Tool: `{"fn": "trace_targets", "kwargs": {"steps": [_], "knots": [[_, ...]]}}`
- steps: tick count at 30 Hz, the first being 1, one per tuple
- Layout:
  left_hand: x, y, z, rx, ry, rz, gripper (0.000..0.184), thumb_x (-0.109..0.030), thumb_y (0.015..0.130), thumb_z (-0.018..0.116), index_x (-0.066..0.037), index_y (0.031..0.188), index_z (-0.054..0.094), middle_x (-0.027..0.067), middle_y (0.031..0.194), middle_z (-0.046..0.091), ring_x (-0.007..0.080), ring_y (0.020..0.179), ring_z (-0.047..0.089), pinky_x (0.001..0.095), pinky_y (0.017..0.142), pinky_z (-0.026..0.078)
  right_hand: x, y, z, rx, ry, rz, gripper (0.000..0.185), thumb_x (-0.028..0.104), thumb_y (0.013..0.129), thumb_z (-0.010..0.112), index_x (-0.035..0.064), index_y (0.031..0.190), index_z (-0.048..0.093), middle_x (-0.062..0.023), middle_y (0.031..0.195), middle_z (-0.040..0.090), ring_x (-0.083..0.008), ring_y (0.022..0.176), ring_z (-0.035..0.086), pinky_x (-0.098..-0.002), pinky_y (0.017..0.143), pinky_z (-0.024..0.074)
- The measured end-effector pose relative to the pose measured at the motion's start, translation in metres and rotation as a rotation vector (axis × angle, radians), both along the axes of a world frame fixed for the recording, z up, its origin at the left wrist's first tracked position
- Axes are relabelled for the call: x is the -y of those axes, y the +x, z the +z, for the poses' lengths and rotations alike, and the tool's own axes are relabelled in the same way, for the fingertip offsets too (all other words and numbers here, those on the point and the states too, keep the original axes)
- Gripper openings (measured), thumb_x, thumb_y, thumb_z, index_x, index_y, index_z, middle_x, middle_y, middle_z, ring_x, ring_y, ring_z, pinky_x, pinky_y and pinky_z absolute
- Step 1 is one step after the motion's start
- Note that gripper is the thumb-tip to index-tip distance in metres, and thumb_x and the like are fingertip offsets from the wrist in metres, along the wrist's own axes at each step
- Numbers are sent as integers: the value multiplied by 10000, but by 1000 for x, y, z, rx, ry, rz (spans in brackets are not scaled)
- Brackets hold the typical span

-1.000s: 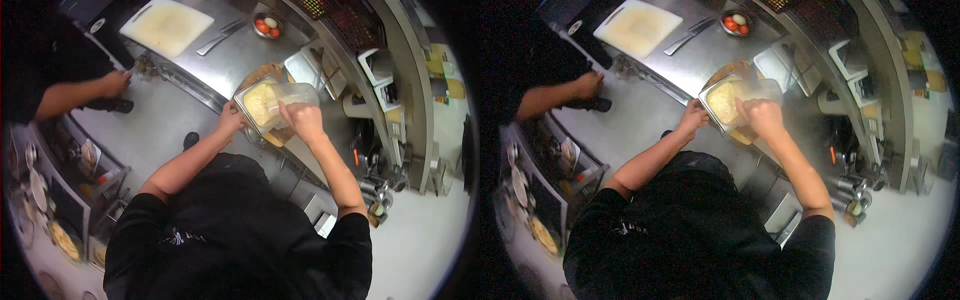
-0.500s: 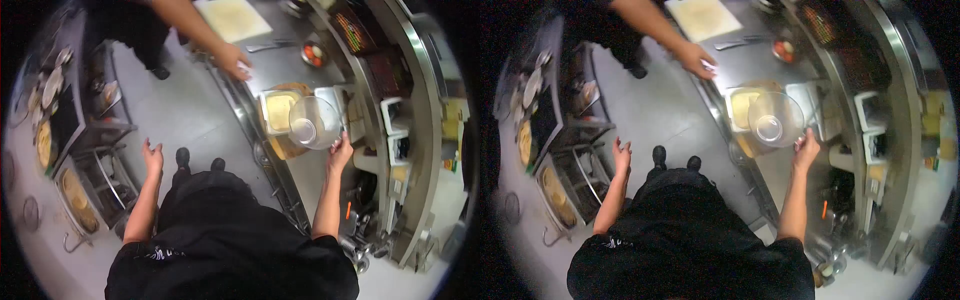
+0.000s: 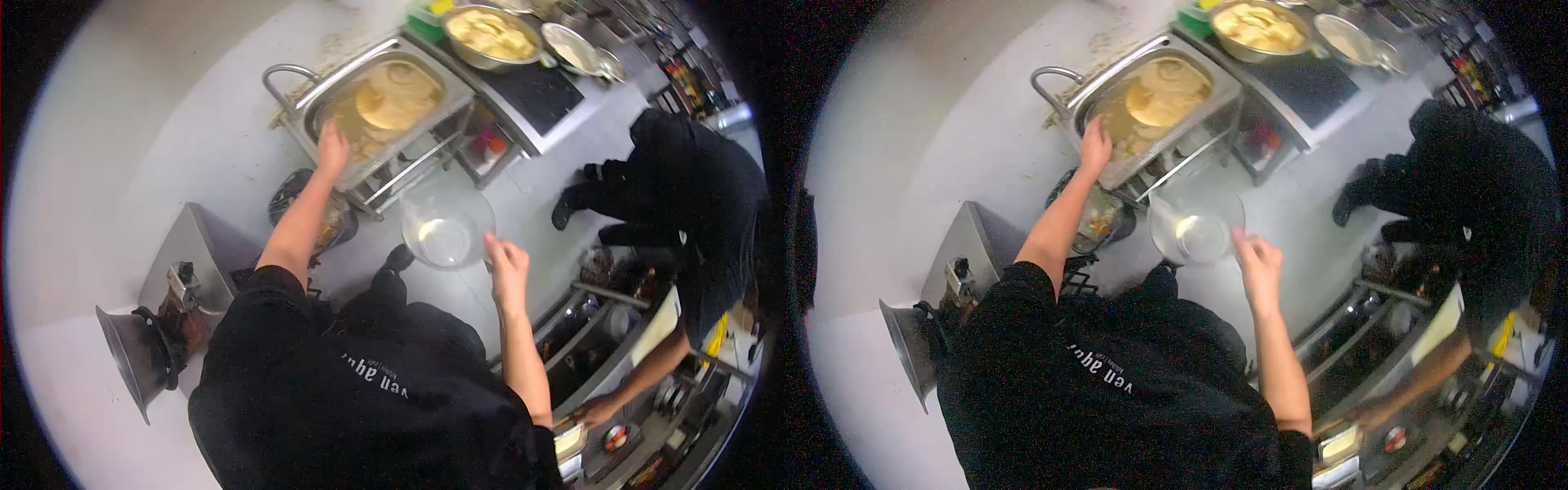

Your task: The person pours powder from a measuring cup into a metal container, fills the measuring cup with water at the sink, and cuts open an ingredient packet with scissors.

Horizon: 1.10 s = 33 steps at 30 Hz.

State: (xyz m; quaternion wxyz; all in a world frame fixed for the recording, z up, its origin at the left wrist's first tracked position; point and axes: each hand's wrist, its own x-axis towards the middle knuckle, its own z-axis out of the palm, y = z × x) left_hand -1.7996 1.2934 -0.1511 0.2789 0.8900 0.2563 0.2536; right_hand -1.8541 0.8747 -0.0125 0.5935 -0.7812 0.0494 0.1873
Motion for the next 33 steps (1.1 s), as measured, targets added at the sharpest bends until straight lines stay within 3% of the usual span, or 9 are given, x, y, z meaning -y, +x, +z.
{"fn": "trace_targets", "kwargs": {"steps": [3,12,17,21,23,26,28,30,33], "knots": [[-91,55,-4,-39,-80,-164,629,-131,779,570,91,1301,298,325,1311,336,456,1247,295,426,1047,267,-112,67,-14,-2,141,73,391,306,826,638,54,554,516,39,529,422,-55,501,351,-239,446,255],[-163,112,-32,-17,-111,348,697,-91,811,493,218,1299,105,378,1396,85,452,1314,170,412,1105,165,-291,155,-65,120,126,151,422,355,830,638,70,541,522,46,514,428,-42,475,347,-231,433,258],[-154,118,-40,-153,147,497,575,-42,826,466,206,1269,195,348,1365,196,428,1287,233,417,1080,219,-310,165,-83,6,121,207,433,369,832,619,-12,626,602,6,518,478,-84,510,415,-255,483,342],[-162,105,-77,267,-495,404,497,-86,864,461,80,1299,287,266,1347,316,385,1251,329,388,1040,292,-320,166,-85,3,191,184,404,322,838,639,64,543,539,37,511,446,-48,477,377,-221,444,277],[-138,72,-51,9,158,84,404,-76,850,494,-33,1245,423,194,1252,443,374,1196,399,407,998,341,-323,167,-94,1,159,199,402,331,833,635,35,571,563,29,513,457,-59,486,385,-228,453,294],[-170,69,-66,26,487,-129,343,-60,847,484,-25,1188,479,189,1179,496,342,1064,506,423,872,430,-326,169,-97,-13,147,219,407,342,826,632,6,600,590,22,515,470,-71,493,392,-237,464,317],[-177,79,-58,-149,518,-170,327,-45,824,495,-22,1150,507,188,1110,527,341,1047,519,416,842,459,-327,169,-99,-25,161,201,407,344,823,633,6,601,592,22,515,474,-71,491,392,-240,467,323],[-202,108,-58,-826,583,-296,253,-55,815,502,-23,1058,565,184,1022,566,352,1001,542,404,817,472,-332,169,-107,35,149,310,348,325,815,646,9,671,655,17,522,511,-71,490,415,-248,462,346],[-217,128,-33,-950,423,-351,203,-147,825,501,-30,948,611,174,952,613,343,920,580,417,802,470,-336,175,-95,-9,176,285,274,302,798,666,32,777,704,-3,551,573,-78,509,477,-267,467,396]]}}
